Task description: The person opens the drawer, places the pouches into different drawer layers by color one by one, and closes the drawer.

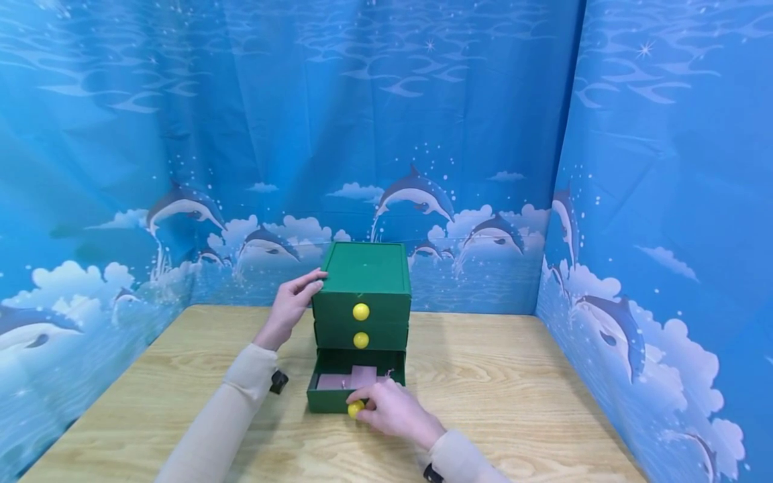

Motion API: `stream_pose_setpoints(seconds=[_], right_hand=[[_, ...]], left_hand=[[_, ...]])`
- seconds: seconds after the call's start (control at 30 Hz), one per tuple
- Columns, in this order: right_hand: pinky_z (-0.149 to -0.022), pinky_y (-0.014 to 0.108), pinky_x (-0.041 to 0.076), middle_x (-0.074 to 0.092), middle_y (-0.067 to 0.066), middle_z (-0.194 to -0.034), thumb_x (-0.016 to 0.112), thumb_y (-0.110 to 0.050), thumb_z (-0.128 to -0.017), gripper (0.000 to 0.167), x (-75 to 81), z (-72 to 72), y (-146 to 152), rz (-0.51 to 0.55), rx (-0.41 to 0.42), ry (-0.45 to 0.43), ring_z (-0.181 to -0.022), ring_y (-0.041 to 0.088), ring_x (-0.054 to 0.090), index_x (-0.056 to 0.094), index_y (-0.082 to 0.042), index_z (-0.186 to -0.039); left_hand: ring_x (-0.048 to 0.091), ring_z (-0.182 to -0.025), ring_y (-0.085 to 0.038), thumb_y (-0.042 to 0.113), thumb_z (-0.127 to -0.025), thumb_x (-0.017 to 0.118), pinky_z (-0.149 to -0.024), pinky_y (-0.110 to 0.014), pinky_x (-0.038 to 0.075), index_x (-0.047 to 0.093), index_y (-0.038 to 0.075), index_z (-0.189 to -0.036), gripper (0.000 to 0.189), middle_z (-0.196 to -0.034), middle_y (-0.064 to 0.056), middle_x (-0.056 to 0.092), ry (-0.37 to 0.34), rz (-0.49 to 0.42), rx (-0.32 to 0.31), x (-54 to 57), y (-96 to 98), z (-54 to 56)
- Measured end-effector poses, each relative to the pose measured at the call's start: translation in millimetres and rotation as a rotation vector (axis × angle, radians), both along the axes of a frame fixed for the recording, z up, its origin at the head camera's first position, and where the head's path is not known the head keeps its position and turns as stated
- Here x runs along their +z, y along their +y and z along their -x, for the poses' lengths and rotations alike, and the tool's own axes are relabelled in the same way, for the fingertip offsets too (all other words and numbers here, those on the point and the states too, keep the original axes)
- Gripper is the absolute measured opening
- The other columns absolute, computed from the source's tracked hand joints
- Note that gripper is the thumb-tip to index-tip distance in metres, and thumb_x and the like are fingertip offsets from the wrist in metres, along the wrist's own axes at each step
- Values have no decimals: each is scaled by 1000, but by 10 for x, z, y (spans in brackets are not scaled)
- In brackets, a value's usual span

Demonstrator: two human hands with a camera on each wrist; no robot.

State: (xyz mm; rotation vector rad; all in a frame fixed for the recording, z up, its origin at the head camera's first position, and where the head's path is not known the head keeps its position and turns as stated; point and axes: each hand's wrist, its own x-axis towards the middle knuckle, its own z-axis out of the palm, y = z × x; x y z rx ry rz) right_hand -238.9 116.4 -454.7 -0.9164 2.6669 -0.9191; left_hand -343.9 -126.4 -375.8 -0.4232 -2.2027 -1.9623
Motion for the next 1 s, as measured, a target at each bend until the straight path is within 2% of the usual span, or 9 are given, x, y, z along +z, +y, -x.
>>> stream_pose_setpoints(seconds=[0.1, 0.33, 0.63, 0.83, 1.0], right_hand=[[-57, 16, 50, 75, -9, -92, 73, -20, -89, 25, -3, 17, -23, -12, -12, 46, -69, -6, 63, 74, -19, -114], [-61, 16, 52, 76, -7, -91, 75, -24, -86, 26, -5, 70, -46, -26, -47, 68, -73, -4, 65, 75, -21, -112], [-65, 20, 53, 75, -11, -89, 75, -26, -86, 24, -34, 145, -51, -38, -71, 87, -74, -4, 65, 75, -23, -110], [-64, 21, 54, 75, -9, -89, 76, -26, -85, 25, -30, 195, -53, -44, -94, 99, -74, -3, 66, 75, -23, -110], [-65, 22, 54, 76, -8, -91, 77, -25, -84, 25, -30, 222, -69, -49, -107, 105, -74, -2, 66, 75, -25, -109]], left_hand=[[33, -145, -24, 29, -101, 56, -117, -48, 31, 60, 15, -135, 37, -158, 0, 35, -10, 5, -7, 30, -23, -26], [31, -146, -28, 23, -103, 53, -117, -49, 32, 56, 7, -138, 39, -159, -6, 33, -2, 28, -18, 236, -19, -255], [32, -146, -26, 24, -102, 55, -117, -47, 32, 57, 8, -138, 39, -158, -5, 35, -12, 8, -29, 229, -4, -261], [32, -146, -26, 25, -102, 55, -117, -48, 32, 57, 8, -138, 40, -158, -7, 34, 0, 7, -31, 220, 1, -229], [32, -146, -26, 25, -101, 56, -117, -48, 32, 57, 9, -137, 39, -158, -5, 35, -2, 12, -29, 212, 12, -242]])
